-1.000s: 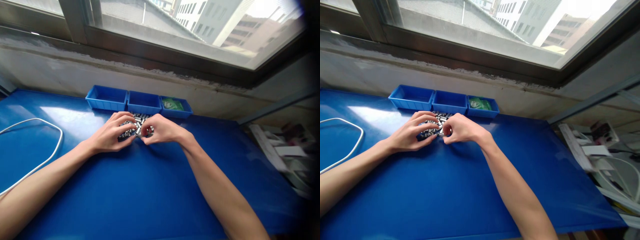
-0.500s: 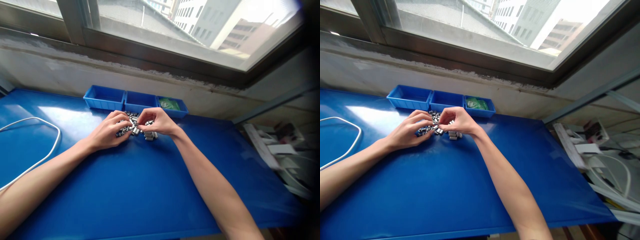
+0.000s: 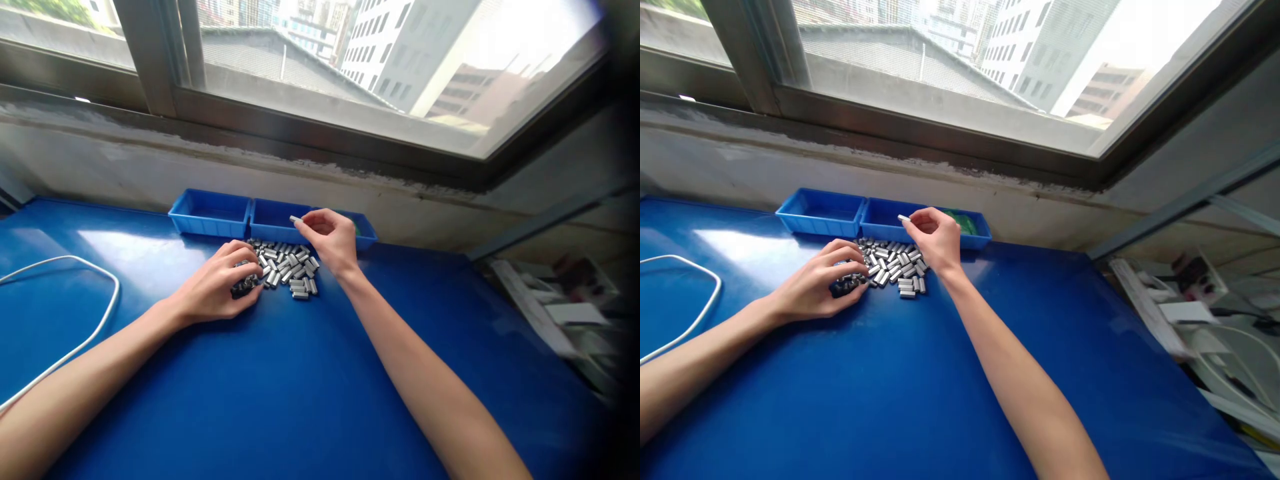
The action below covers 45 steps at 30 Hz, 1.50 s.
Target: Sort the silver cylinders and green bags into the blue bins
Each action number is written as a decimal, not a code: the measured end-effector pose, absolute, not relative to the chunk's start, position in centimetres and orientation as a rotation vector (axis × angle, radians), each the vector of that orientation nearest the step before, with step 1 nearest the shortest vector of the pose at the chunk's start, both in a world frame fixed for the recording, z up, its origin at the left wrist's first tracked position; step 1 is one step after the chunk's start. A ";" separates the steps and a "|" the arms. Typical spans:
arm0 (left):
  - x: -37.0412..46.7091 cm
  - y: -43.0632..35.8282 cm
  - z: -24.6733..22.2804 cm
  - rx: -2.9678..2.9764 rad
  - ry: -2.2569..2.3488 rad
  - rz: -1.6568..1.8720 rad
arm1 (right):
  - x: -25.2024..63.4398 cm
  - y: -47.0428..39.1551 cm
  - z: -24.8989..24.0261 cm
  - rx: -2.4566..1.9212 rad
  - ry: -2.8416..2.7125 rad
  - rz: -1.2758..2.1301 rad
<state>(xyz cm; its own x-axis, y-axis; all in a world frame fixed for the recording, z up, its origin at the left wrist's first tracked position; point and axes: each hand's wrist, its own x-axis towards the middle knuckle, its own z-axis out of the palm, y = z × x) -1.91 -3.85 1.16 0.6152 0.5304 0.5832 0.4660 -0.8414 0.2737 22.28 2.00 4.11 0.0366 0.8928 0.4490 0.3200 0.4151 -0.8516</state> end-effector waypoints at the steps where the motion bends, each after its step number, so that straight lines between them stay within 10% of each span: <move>1: -1.9 -3.8 1.1 2.737 0.849 1.023 | 22.3 2.1 3.9 -1.159 -1.509 0.551; 45: -2.2 -3.3 1.2 2.330 0.947 1.209 | 22.0 -0.3 7.0 -1.056 -2.261 1.205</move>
<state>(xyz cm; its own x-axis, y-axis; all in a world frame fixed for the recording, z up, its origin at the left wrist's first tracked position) -2.15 -3.27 1.24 0.4126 0.6983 0.5849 0.4007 -0.7158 0.5719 21.99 -0.32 7.01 -0.6516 0.7581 -0.0251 0.4433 0.3538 -0.8236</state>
